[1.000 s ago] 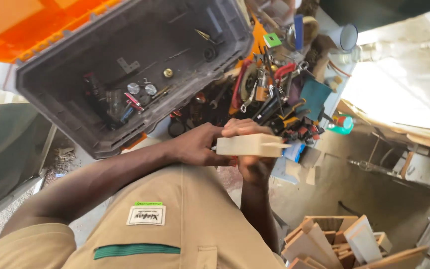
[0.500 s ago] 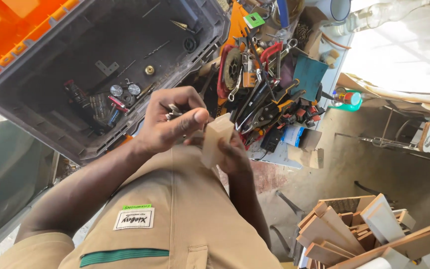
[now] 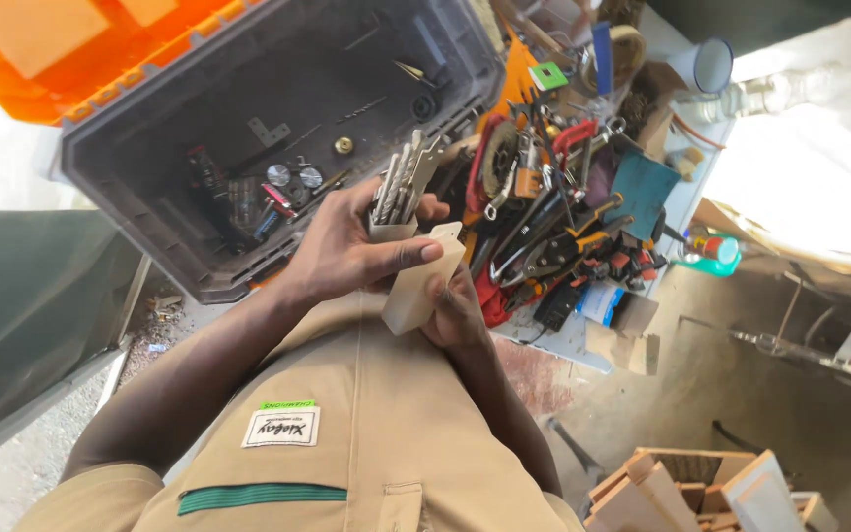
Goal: Searching through a toolbox and organizing various hand tools on a workbench
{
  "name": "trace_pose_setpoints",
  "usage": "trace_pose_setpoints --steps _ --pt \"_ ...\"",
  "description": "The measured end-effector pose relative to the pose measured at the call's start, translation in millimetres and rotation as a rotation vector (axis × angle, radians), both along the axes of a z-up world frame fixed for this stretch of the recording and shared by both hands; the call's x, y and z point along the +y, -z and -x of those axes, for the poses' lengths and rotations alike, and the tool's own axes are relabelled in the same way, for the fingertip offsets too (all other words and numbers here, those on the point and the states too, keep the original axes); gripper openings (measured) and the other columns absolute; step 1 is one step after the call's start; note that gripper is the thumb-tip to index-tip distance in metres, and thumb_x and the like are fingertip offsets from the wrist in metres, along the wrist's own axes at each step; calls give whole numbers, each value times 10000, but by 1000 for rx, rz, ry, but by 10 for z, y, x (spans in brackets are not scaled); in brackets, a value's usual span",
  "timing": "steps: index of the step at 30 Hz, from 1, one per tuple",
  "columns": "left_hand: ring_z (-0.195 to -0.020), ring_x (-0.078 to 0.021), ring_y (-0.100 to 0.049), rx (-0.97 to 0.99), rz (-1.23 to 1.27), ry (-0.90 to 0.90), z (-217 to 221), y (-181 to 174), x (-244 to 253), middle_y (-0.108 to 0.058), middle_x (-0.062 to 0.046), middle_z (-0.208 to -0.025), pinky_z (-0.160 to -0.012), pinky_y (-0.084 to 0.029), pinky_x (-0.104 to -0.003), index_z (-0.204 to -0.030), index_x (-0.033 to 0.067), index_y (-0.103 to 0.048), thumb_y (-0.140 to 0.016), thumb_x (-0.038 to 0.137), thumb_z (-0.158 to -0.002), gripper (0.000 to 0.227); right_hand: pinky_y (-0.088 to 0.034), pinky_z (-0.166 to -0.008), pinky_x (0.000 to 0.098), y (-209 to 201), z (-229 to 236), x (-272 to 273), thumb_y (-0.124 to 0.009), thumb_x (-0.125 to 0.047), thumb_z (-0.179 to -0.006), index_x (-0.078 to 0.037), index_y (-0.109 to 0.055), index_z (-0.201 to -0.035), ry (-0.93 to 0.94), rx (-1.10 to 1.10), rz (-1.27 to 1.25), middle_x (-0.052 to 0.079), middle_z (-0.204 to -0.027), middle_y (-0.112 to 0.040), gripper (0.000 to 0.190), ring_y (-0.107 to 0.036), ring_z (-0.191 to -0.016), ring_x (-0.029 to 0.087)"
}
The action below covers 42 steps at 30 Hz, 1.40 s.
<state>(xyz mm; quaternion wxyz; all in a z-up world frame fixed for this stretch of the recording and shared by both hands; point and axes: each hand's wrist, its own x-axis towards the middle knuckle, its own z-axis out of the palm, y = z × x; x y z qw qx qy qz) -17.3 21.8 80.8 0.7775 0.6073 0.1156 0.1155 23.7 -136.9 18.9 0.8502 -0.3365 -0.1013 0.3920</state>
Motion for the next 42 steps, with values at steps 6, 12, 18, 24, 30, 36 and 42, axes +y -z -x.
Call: trace_pose_setpoints --steps 6,12,18,24,30,36,42 --pt "-894 -230 -764 -103 98 -88 318 332 169 -748 -136 -775 -732 -596 -316 -768 64 -704 -864 221 -837 234 -596 -583 395 425 -148 -199 -775 -320 -880 39 -660 -964 -122 -303 363 216 -753 -715 386 -714 -673 243" --pt "-904 -257 -766 -152 53 -176 748 304 477 -772 -218 -1082 -701 -581 -335 -768 37 -666 -880 144 -790 241 -518 -830 347 -116 -40 459 -535 -436 -1034 8 -587 -1195 251 -708 645 178 -994 -643 475 -605 -863 196" --pt "-758 -195 -713 -57 -125 -383 962 460 716 -763 -156 -906 -642 -542 -325 -787 57 -694 -911 102 -753 224 -521 -781 389 -320 -17 1055 -326 -630 -1042 -15 -569 -1263 -171 -1150 667 144 -974 -533 696 -608 -855 267" --pt "-887 -220 -695 -34 -121 -615 1307 533 1280 -737 -212 -1026 -794 -552 -339 -827 2 -678 -933 29 -753 267 -576 -733 342 -93 -742 1809 -547 -500 -1013 -71 -660 -1216 -515 -1386 666 112 -902 -739 488 -738 -813 250" --pt "-1029 -307 -707 -51 -230 -699 1458 290 1615 -681 -201 -977 -858 -585 -383 -857 -24 -630 -851 -2 -874 222 -557 -690 526 848 -1170 2287 -672 -147 -832 -130 -766 -1011 -1055 -2152 910 198 -977 -746 203 -701 -858 447" --pt "-1067 -299 -712 -49 -156 -683 1434 444 1720 -680 -192 -1026 -899 -580 -376 -873 -6 -612 -840 15 -879 230 -581 -646 555 913 -1070 2315 -634 2 -804 -135 -747 -1215 -1176 -2131 836 239 -1085 -717 447 -673 -951 480" --pt "-1097 -337 -727 -94 -176 -629 1344 426 1801 -708 -315 -1157 -860 -573 -366 -894 -16 -602 -829 11 -870 231 -457 -693 454 460 -1199 2275 -580 -110 -907 -70 -577 -1091 -1179 -1567 1118 172 -985 -712 189 -653 -865 380"
